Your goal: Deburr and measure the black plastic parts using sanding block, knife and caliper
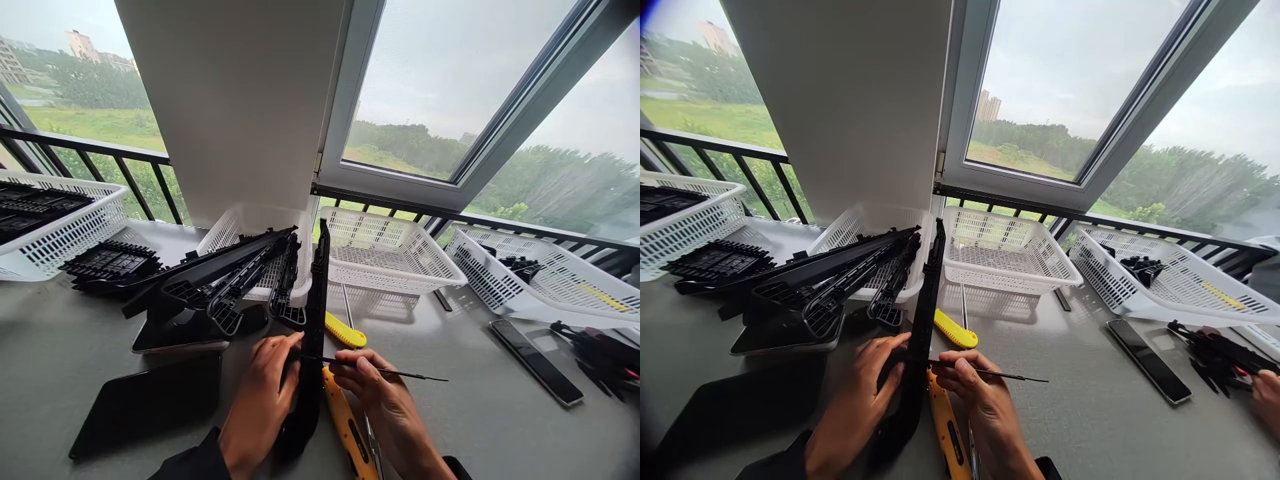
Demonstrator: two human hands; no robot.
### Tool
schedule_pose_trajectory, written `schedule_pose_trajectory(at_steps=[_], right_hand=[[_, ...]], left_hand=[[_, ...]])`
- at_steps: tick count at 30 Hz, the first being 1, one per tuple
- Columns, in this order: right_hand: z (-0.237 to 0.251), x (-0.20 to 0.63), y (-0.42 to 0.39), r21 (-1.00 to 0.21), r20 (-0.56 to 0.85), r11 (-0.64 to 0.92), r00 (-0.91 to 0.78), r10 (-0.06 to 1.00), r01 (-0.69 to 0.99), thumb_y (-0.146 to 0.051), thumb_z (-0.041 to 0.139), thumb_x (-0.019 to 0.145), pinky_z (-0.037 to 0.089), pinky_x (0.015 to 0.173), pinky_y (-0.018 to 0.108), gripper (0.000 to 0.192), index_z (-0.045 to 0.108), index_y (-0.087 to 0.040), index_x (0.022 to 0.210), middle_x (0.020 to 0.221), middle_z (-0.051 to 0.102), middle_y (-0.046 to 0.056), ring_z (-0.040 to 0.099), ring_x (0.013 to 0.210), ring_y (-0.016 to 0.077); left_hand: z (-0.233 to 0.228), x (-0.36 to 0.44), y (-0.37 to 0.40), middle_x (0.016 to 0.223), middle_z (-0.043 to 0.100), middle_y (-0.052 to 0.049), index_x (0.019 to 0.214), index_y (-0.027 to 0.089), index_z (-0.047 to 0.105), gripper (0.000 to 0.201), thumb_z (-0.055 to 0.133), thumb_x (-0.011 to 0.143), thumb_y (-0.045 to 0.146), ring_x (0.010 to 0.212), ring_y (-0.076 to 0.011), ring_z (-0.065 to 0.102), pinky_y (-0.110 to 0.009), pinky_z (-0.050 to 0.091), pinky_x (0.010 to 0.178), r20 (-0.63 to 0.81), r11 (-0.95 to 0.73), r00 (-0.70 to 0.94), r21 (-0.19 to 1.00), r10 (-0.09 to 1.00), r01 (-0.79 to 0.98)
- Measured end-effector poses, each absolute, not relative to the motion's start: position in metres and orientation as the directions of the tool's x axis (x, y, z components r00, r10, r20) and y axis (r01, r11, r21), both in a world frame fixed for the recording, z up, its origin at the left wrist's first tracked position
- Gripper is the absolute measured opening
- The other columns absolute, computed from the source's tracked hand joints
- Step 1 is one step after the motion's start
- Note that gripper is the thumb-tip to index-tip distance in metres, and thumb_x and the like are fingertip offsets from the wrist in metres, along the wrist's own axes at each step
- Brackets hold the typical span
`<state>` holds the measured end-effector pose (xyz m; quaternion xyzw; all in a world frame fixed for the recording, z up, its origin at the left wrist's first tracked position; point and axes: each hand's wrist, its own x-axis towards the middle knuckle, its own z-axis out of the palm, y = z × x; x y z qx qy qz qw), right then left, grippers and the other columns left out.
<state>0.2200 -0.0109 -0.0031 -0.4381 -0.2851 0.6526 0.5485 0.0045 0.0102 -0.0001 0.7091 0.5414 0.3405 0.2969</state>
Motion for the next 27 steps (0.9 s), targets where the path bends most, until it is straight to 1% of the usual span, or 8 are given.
schedule_pose_trajectory(at_steps=[6,9,12,15,17,20,23,27], right_hand=[[-0.004,0.222,-0.010,-0.846,-0.281,-0.255,-0.015,0.960,-0.468,-0.051,0.091,0.083,0.061,0.092,0.036,0.036,0.083,-0.018,0.095,0.109,0.082,0.010,0.079,0.099,0.0246],[-0.005,0.221,-0.009,-0.836,-0.281,-0.249,-0.008,0.960,-0.490,-0.050,0.091,0.083,0.061,0.091,0.036,0.034,0.081,-0.018,0.091,0.110,0.082,0.010,0.079,0.097,0.0243],[-0.006,0.221,-0.008,-0.823,-0.292,-0.251,-0.001,0.957,-0.509,-0.048,0.093,0.082,0.062,0.089,0.036,0.034,0.078,-0.019,0.094,0.108,0.082,0.009,0.079,0.095,0.0243],[-0.006,0.221,-0.009,-0.870,-0.265,-0.230,0.020,0.964,-0.436,-0.050,0.090,0.085,0.062,0.082,0.034,0.038,0.077,-0.018,0.098,0.110,0.081,0.010,0.080,0.093,0.0241],[-0.005,0.222,-0.010,-0.904,-0.229,-0.204,0.023,0.973,-0.375,-0.053,0.087,0.088,0.061,0.073,0.029,0.040,0.076,-0.016,0.099,0.099,0.081,0.008,0.078,0.081,0.0201],[0.000,0.222,-0.011,-0.907,-0.204,-0.188,0.002,0.979,-0.378,-0.057,0.084,0.089,0.055,0.060,0.024,0.043,0.074,-0.016,0.098,0.076,0.075,0.003,0.070,0.060,0.0134],[0.005,0.221,-0.010,-0.881,-0.218,-0.205,-0.018,0.976,-0.426,-0.060,0.086,0.086,0.052,0.052,0.022,0.045,0.071,-0.017,0.093,0.071,0.071,0.001,0.068,0.054,0.0132],[0.008,0.220,-0.010,-0.840,-0.264,-0.238,-0.016,0.964,-0.488,-0.063,0.088,0.080,0.049,0.047,0.020,0.050,0.065,-0.019,0.088,0.068,0.070,-0.001,0.066,0.050,0.0123]], left_hand=[[0.002,0.005,0.010,0.128,0.076,-0.009,0.140,0.027,0.066,0.040,0.054,0.102,0.024,0.127,-0.0313,0.066,-0.053,0.054,0.109,0.126,-0.208,0.190,0.830,0.974,0.518],[0.000,0.006,0.010,0.130,0.075,-0.009,0.141,0.028,0.065,0.041,0.055,0.101,0.024,0.128,-0.0314,0.066,-0.054,0.054,0.110,0.121,-0.199,0.183,0.841,0.976,0.503],[0.000,0.006,0.009,0.128,0.076,-0.008,0.139,0.029,0.066,0.039,0.055,0.101,0.025,0.126,-0.0309,0.067,-0.054,0.054,0.110,0.119,-0.185,0.166,0.862,0.979,0.472],[0.002,0.006,0.009,0.122,0.077,-0.007,0.135,0.030,0.069,0.036,0.055,0.101,0.027,0.121,-0.0292,0.069,-0.051,0.055,0.109,0.102,-0.152,0.140,0.895,0.985,0.420],[0.004,0.006,0.008,0.122,0.077,-0.006,0.133,0.031,0.070,0.034,0.056,0.102,0.029,0.120,-0.0286,0.071,-0.050,0.055,0.108,0.091,-0.131,0.121,0.913,0.988,0.386],[0.006,0.006,0.007,0.126,0.078,-0.005,0.133,0.032,0.071,0.033,0.059,0.102,0.036,0.120,-0.0289,0.072,-0.051,0.053,0.111,0.074,-0.109,0.113,0.933,0.991,0.343],[0.007,0.006,0.007,0.123,0.081,-0.004,0.133,0.033,0.072,0.034,0.061,0.102,0.040,0.118,-0.0287,0.074,-0.050,0.053,0.113,0.064,-0.100,0.124,0.944,0.990,0.314],[0.007,0.007,0.006,0.121,0.082,-0.004,0.133,0.033,0.074,0.035,0.063,0.100,0.039,0.112,-0.0276,0.076,-0.045,0.057,0.107,0.065,-0.107,0.147,0.948,0.987,0.301]])
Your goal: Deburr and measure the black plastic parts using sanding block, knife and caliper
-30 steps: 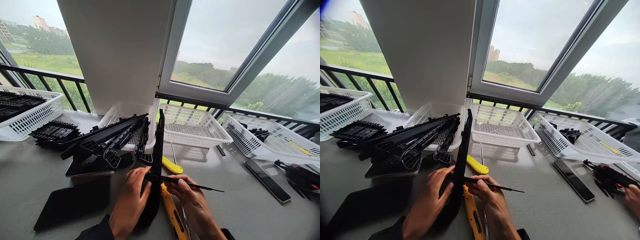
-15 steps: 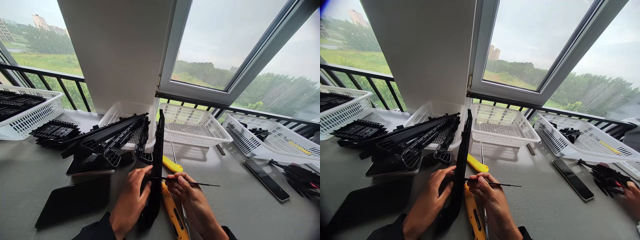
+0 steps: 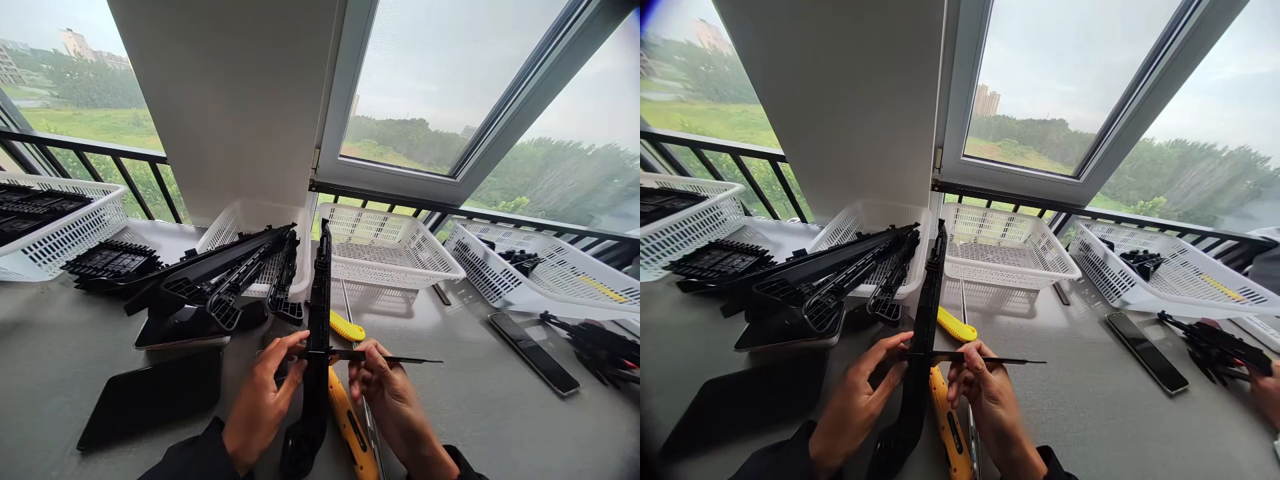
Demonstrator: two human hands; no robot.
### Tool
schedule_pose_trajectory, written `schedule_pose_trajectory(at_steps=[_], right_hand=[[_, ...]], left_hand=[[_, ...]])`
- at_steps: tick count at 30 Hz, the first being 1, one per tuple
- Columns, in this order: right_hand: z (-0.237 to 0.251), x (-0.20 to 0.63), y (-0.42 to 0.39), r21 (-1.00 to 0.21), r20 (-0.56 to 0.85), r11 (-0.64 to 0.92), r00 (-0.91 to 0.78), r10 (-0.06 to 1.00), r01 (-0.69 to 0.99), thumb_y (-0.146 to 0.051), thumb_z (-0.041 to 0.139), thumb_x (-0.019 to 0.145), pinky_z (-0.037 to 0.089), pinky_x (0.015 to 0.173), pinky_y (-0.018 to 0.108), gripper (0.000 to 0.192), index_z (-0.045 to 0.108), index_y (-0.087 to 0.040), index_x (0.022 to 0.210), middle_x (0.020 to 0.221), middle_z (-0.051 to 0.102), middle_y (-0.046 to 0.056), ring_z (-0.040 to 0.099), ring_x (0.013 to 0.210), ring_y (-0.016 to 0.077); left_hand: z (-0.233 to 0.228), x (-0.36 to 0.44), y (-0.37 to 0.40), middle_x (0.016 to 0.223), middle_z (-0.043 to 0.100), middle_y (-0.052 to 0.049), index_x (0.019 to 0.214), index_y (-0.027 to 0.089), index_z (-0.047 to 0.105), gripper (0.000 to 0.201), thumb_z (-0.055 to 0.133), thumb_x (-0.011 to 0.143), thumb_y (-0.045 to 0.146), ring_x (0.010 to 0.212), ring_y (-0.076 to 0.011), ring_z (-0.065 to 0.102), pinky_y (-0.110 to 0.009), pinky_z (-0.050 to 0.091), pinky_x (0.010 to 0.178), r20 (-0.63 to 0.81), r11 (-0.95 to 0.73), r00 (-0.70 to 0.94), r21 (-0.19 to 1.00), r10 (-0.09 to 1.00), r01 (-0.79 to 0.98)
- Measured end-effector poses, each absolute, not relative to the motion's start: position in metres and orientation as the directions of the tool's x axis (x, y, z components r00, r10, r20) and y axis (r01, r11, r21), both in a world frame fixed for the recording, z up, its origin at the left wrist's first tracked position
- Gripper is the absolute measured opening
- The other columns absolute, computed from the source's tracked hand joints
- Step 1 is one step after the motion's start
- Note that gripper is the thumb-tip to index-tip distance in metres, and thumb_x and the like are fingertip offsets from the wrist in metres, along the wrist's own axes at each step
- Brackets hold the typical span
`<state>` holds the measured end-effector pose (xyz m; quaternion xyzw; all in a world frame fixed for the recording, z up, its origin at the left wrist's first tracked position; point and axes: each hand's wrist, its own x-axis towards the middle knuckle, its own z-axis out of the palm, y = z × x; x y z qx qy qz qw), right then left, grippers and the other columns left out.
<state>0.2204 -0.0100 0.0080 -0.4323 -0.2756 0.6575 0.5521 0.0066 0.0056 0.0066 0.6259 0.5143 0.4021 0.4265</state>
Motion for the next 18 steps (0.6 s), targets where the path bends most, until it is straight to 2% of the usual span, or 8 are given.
schedule_pose_trajectory(at_steps=[6,11,18], right_hand=[[0.007,0.219,-0.013,-0.801,-0.261,-0.241,-0.042,0.964,-0.547,-0.061,0.088,0.082,0.049,0.047,0.019,0.049,0.059,-0.022,0.084,0.067,0.072,-0.001,0.067,0.050,0.0128],[0.008,0.219,-0.014,-0.807,-0.231,-0.225,-0.059,0.971,-0.545,-0.060,0.085,0.086,0.049,0.048,0.020,0.046,0.062,-0.021,0.083,0.068,0.071,0.000,0.068,0.052,0.0134],[0.015,0.225,-0.018,-0.814,-0.195,-0.186,-0.043,0.980,-0.551,-0.058,0.079,0.092,0.044,0.045,0.018,0.041,0.066,-0.020,0.084,0.065,0.069,-0.002,0.062,0.046,0.0097]], left_hand=[[0.009,0.007,0.004,0.123,0.080,-0.007,0.137,0.030,0.070,0.040,0.063,0.100,0.043,0.113,-0.0275,0.075,-0.041,0.058,0.101,-0.001,-0.045,0.214,0.977,0.977,0.208],[0.015,0.007,0.004,0.124,0.079,-0.009,0.136,0.026,0.067,0.042,0.064,0.100,0.047,0.116,-0.0276,0.073,-0.040,0.057,0.104,-0.067,0.050,0.246,0.996,0.967,0.075],[0.007,0.008,-0.006,0.135,0.071,-0.005,0.141,0.035,0.060,0.044,0.066,0.100,0.047,0.115,-0.0259,0.069,-0.040,0.054,0.105,-0.093,0.060,0.310,0.992,0.946,0.113]])
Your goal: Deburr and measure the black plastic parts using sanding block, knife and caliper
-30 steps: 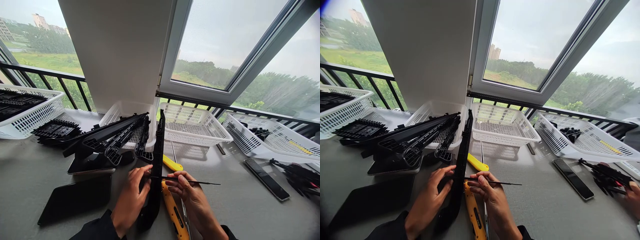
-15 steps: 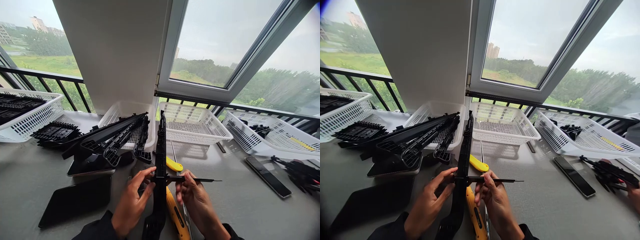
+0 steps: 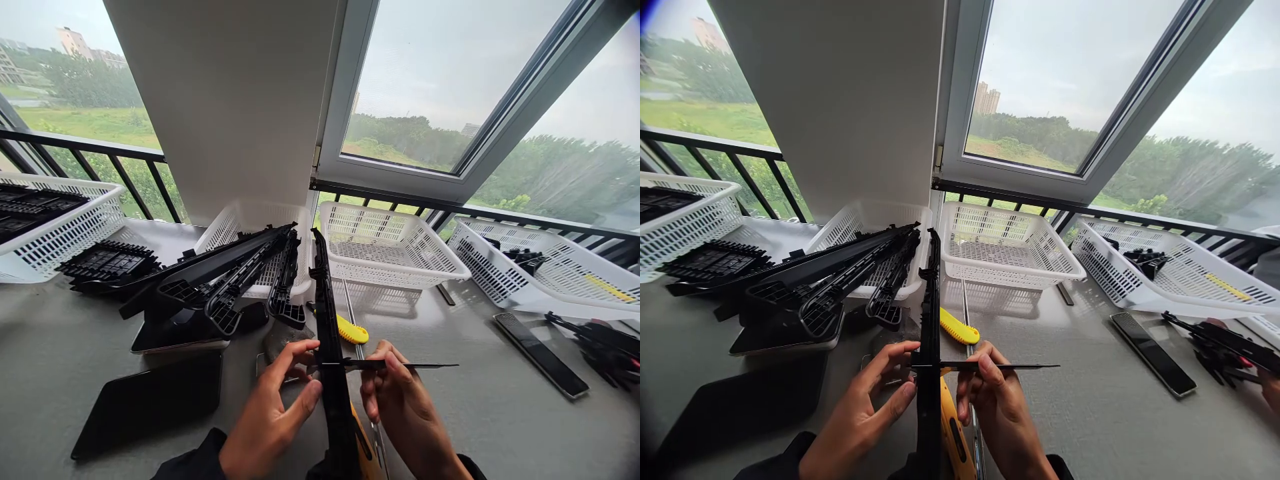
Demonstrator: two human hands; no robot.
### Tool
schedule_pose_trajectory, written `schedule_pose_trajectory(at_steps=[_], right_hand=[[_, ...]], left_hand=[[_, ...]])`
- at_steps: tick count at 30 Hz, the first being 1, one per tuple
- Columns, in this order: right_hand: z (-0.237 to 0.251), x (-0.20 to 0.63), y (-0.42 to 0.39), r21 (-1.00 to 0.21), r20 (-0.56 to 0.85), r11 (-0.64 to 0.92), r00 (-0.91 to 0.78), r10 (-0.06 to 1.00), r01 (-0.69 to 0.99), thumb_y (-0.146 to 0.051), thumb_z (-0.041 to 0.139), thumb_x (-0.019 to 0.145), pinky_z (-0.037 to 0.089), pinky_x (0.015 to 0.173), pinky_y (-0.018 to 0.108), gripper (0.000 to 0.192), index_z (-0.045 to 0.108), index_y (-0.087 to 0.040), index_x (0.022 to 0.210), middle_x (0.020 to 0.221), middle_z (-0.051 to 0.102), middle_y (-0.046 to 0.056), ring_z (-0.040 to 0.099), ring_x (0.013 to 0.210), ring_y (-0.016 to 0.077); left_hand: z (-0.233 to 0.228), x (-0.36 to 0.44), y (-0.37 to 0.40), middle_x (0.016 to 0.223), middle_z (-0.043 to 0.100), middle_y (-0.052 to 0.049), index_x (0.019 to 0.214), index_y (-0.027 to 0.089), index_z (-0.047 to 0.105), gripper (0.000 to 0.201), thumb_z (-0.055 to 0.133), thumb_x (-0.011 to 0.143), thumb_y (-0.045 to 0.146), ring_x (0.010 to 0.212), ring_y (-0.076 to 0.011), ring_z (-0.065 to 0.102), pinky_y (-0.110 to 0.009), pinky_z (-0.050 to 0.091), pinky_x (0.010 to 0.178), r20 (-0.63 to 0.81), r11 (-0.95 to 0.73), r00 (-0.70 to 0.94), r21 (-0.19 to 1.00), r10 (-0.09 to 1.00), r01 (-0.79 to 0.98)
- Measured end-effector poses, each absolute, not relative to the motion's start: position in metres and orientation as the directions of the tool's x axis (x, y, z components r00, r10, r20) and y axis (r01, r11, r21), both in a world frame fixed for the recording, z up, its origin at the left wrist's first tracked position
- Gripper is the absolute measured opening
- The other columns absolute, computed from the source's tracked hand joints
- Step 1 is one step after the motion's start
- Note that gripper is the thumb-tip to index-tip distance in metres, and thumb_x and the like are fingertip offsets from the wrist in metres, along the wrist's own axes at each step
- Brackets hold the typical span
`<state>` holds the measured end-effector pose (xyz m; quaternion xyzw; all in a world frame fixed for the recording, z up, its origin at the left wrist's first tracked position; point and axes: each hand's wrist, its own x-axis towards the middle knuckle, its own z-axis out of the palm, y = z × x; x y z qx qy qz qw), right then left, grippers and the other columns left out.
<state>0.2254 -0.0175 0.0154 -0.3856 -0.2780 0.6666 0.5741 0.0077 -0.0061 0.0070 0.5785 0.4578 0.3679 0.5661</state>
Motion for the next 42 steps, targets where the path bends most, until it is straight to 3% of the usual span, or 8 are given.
schedule_pose_trajectory(at_steps=[4,8,13,17,21,28,32,42], right_hand=[[0.016,0.230,-0.018,-0.827,-0.175,-0.159,-0.022,0.984,-0.539,-0.058,0.078,0.093,0.043,0.044,0.018,0.040,0.066,-0.021,0.082,0.062,0.067,-0.002,0.057,0.044,0.0093],[0.009,0.234,-0.017,-0.838,-0.150,-0.111,0.031,0.988,-0.535,-0.060,0.076,0.093,0.042,0.044,0.020,0.041,0.065,-0.022,0.080,0.057,0.063,-0.003,0.052,0.042,0.0097],[0.006,0.234,-0.015,-0.812,-0.200,-0.106,0.103,0.974,-0.573,-0.056,0.081,0.090,0.043,0.044,0.020,0.042,0.060,-0.022,0.076,0.059,0.063,-0.004,0.052,0.041,0.0087],[0.007,0.225,-0.013,-0.806,-0.250,-0.164,0.075,0.965,-0.569,-0.056,0.088,0.084,0.043,0.041,0.018,0.045,0.058,-0.022,0.080,0.062,0.067,-0.003,0.058,0.043,0.0101],[0.008,0.220,-0.012,-0.819,-0.258,-0.182,0.064,0.964,-0.545,-0.054,0.093,0.078,0.044,0.041,0.018,0.046,0.062,-0.021,0.086,0.067,0.070,-0.002,0.062,0.045,0.0109],[0.000,0.231,-0.011,-0.931,-0.148,-0.042,0.271,0.951,-0.363,-0.048,0.094,0.079,0.050,0.048,0.022,0.038,0.071,-0.020,0.091,0.075,0.074,0.001,0.063,0.053,0.0126],[-0.005,0.231,-0.010,-0.963,-0.134,-0.070,0.239,0.962,-0.259,-0.053,0.090,0.082,0.048,0.050,0.023,0.039,0.077,-0.018,0.096,0.071,0.071,0.001,0.062,0.057,0.0134],[0.001,0.233,-0.008,-0.922,-0.219,-0.089,0.318,0.923,-0.377,-0.054,0.098,0.070,0.047,0.048,0.021,0.042,0.075,-0.020,0.080,0.056,0.065,-0.002,0.063,0.053,0.0142]], left_hand=[[0.001,0.009,-0.006,0.131,0.068,-0.006,0.136,0.034,0.059,0.045,0.072,0.095,0.047,0.116,-0.0265,0.066,-0.042,0.051,0.104,-0.112,0.120,0.359,0.993,0.926,0.003],[0.003,0.013,-0.003,0.111,0.065,-0.001,0.111,0.028,0.056,0.045,0.083,0.086,0.054,0.105,-0.0212,0.062,-0.035,0.050,0.094,-0.171,0.293,0.469,0.935,0.867,-0.201],[0.002,0.019,-0.005,0.096,0.064,0.002,0.097,0.025,0.049,0.049,0.087,0.083,0.053,0.091,-0.0169,0.061,-0.030,0.047,0.081,-0.182,0.370,0.542,0.891,0.821,-0.262],[-0.009,0.024,-0.007,0.115,0.066,-0.005,0.115,0.026,0.050,0.067,0.090,0.075,0.061,0.084,-0.0164,0.064,-0.033,0.049,0.078,-0.214,0.408,0.521,0.865,0.826,-0.292],[-0.012,0.027,-0.006,0.132,0.060,-0.012,0.145,0.028,0.033,0.098,0.090,0.074,0.062,0.080,-0.0154,0.066,-0.035,0.051,0.078,-0.261,0.442,0.484,0.842,0.835,-0.309],[-0.011,0.025,-0.009,0.121,0.060,-0.007,0.150,0.028,0.026,0.102,0.088,0.074,0.058,0.075,-0.0138,0.060,-0.031,0.046,0.068,-0.261,0.466,0.546,0.840,0.796,-0.277],[-0.008,0.025,-0.013,0.121,0.059,-0.007,0.152,0.027,0.024,0.099,0.084,0.077,0.050,0.084,-0.0157,0.058,-0.034,0.044,0.079,-0.275,0.441,0.545,0.875,0.792,-0.199],[0.009,0.026,-0.017,0.121,0.062,-0.011,0.164,0.019,0.014,0.115,0.082,0.074,0.042,0.082,-0.0177,0.053,-0.038,0.042,0.081,-0.237,0.406,0.572,0.895,0.785,-0.186]])
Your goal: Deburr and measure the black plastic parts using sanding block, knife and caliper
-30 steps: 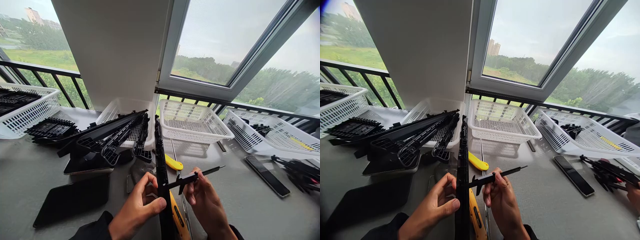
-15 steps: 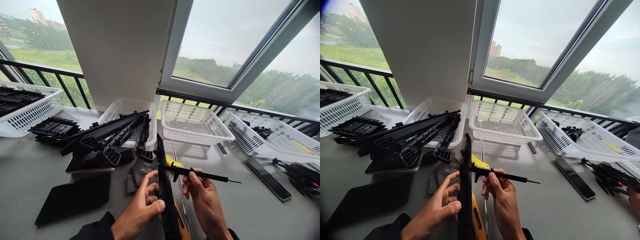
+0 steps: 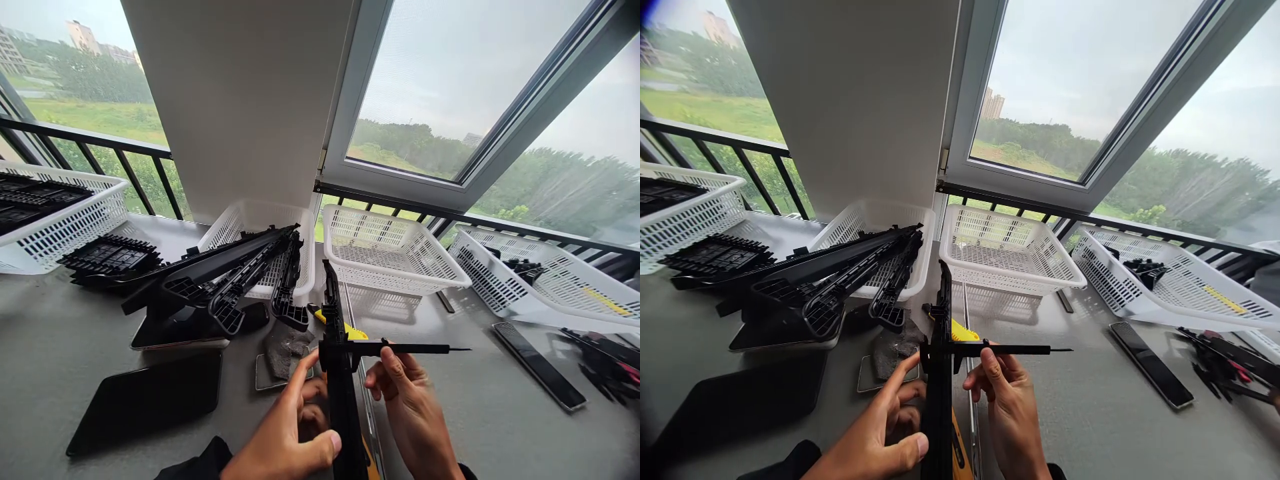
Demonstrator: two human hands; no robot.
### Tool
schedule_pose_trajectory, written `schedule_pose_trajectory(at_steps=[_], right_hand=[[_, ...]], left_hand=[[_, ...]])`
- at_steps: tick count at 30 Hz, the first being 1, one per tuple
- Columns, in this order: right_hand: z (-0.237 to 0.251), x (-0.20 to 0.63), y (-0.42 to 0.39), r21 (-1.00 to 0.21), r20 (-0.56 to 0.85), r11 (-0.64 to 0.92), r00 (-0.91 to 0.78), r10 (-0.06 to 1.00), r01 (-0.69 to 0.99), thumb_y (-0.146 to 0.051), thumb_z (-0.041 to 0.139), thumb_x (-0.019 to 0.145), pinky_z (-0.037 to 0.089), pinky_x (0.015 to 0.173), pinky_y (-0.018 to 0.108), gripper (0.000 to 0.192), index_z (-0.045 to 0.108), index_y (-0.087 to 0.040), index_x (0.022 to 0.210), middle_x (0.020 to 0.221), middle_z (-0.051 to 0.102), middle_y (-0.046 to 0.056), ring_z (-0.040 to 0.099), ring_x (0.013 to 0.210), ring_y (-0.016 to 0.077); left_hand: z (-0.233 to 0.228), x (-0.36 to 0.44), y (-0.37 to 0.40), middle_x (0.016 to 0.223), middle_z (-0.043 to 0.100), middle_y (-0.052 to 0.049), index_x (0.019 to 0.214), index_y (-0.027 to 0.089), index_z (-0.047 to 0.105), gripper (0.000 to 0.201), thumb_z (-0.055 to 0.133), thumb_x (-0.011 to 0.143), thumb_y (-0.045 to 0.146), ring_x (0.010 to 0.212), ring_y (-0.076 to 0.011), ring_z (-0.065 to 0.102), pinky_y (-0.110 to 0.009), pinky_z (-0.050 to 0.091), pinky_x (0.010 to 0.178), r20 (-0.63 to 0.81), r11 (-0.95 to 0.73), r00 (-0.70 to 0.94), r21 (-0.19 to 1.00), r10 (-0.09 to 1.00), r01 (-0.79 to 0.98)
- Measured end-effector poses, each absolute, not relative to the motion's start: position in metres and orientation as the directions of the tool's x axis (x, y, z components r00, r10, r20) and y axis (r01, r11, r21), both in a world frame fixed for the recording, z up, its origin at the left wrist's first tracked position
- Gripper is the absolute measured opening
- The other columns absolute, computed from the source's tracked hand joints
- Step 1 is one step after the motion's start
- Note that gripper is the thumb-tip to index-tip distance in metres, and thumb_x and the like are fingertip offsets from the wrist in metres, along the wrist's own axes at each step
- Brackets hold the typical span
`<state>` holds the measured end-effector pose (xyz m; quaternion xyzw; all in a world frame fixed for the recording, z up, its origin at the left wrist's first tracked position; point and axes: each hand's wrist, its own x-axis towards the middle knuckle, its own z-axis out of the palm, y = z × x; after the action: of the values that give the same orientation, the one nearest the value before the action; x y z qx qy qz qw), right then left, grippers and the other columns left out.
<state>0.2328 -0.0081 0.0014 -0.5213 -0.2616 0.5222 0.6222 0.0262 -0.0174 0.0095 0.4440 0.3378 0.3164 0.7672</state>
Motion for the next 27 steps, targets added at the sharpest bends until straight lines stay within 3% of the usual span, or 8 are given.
schedule_pose_trajectory(at_steps=[7,12,18,23,27], right_hand=[[-0.001,0.232,-0.007,-0.924,-0.216,-0.081,0.336,0.917,-0.373,-0.055,0.097,0.070,0.046,0.047,0.021,0.043,0.074,-0.020,0.080,0.054,0.064,-0.002,0.062,0.051,0.0141],[-0.003,0.232,-0.008,-0.934,-0.202,-0.088,0.309,0.929,-0.346,-0.056,0.095,0.074,0.045,0.048,0.022,0.042,0.074,-0.020,0.080,0.054,0.065,-0.002,0.061,0.052,0.0143],[0.000,0.235,-0.008,-0.955,-0.161,-0.069,0.311,0.937,-0.288,-0.056,0.093,0.077,0.046,0.051,0.024,0.042,0.072,-0.020,0.076,0.056,0.065,-0.001,0.057,0.052,0.0131],[0.001,0.241,-0.009,-0.970,-0.142,-0.071,0.307,0.941,-0.231,-0.056,0.091,0.080,0.046,0.053,0.025,0.041,0.072,-0.019,0.078,0.057,0.066,0.000,0.058,0.054,0.0140],[0.001,0.244,-0.011,-0.978,-0.123,-0.065,0.297,0.947,-0.199,-0.055,0.089,0.083,0.047,0.055,0.026,0.040,0.071,-0.020,0.078,0.060,0.067,0.000,0.060,0.056,0.0144]], left_hand=[[0.009,0.028,-0.017,0.124,0.063,-0.014,0.172,0.014,-0.007,0.133,0.081,0.075,0.039,0.091,-0.0210,0.055,-0.038,0.042,0.086,-0.212,0.397,0.591,0.895,0.778,-0.203],[0.010,0.026,-0.019,0.124,0.065,-0.013,0.173,0.017,-0.005,0.132,0.082,0.076,0.036,0.099,-0.0239,0.057,-0.038,0.043,0.087,-0.229,0.403,0.575,0.894,0.785,-0.194],[0.011,0.027,-0.019,0.117,0.067,-0.012,0.172,0.013,-0.006,0.131,0.080,0.076,0.035,0.087,-0.0206,0.054,-0.037,0.043,0.083,-0.220,0.402,0.592,0.895,0.776,-0.194],[0.012,0.027,-0.019,0.113,0.066,-0.010,0.172,0.011,0.000,0.126,0.076,0.073,0.024,0.087,-0.0192,0.055,-0.037,0.044,0.083,-0.234,0.409,0.596,0.896,0.768,-0.176],[0.016,0.027,-0.019,0.107,0.064,-0.004,0.171,0.016,0.018,0.111,0.072,0.074,0.019,0.084,-0.0167,0.054,-0.035,0.044,0.082,-0.226,0.405,0.612,0.898,0.758,-0.170]])
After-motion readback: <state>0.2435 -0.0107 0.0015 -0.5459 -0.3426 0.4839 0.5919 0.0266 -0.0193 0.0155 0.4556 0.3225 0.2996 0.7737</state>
